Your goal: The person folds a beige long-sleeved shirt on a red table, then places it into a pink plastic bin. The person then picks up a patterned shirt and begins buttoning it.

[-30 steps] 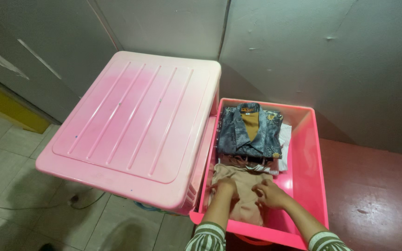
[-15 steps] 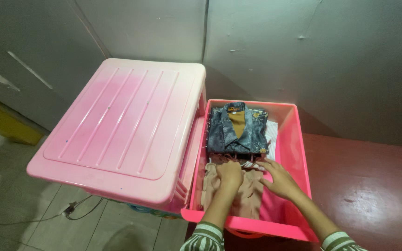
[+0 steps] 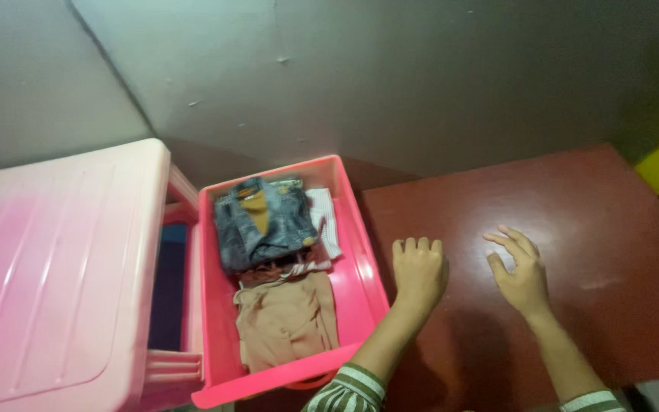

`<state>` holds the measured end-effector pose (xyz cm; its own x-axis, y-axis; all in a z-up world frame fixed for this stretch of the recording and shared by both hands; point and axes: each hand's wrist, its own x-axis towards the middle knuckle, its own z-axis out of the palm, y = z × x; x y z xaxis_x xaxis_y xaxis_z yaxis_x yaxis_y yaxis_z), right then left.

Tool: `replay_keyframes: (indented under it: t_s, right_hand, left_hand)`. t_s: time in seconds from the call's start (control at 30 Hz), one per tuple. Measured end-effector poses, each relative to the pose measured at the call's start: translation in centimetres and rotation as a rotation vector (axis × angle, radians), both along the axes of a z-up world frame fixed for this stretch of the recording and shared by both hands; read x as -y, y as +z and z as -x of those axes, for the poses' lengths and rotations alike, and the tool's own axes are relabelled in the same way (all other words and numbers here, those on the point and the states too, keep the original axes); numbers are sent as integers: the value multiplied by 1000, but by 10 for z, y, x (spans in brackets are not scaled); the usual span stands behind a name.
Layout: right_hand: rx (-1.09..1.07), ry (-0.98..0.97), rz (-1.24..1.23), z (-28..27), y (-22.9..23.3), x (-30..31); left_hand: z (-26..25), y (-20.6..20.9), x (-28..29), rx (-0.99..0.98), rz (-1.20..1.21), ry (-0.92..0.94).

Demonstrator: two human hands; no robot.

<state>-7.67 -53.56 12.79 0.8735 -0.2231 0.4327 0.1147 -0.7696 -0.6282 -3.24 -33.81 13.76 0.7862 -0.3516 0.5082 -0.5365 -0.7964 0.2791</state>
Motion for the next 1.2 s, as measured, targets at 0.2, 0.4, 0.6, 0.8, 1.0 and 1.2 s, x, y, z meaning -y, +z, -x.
replay_keyframes:
  t_s: [0.2, 0.4, 0.6, 0.8, 1.0, 1.2]
  right_hand:
    - [24, -221, 32, 65, -24, 127]
    - [-40, -444, 46, 144, -35, 221]
    - [-60, -573, 43, 209, -40, 295]
    - [-43, -712, -3, 272, -55, 367]
    - [-80, -839, -47, 341, -82, 439]
    - [-66, -896, 115, 415, -118, 496]
  left_hand:
    - [24, -2, 123, -63, 55, -261]
    - [60, -10, 230, -144, -15, -421]
    - [101, -21, 324, -90, -100, -536]
    - [145, -41, 415, -106, -72, -685]
    - [189, -73, 499, -118, -86, -773]
    - [228, -105, 556, -123, -122, -836]
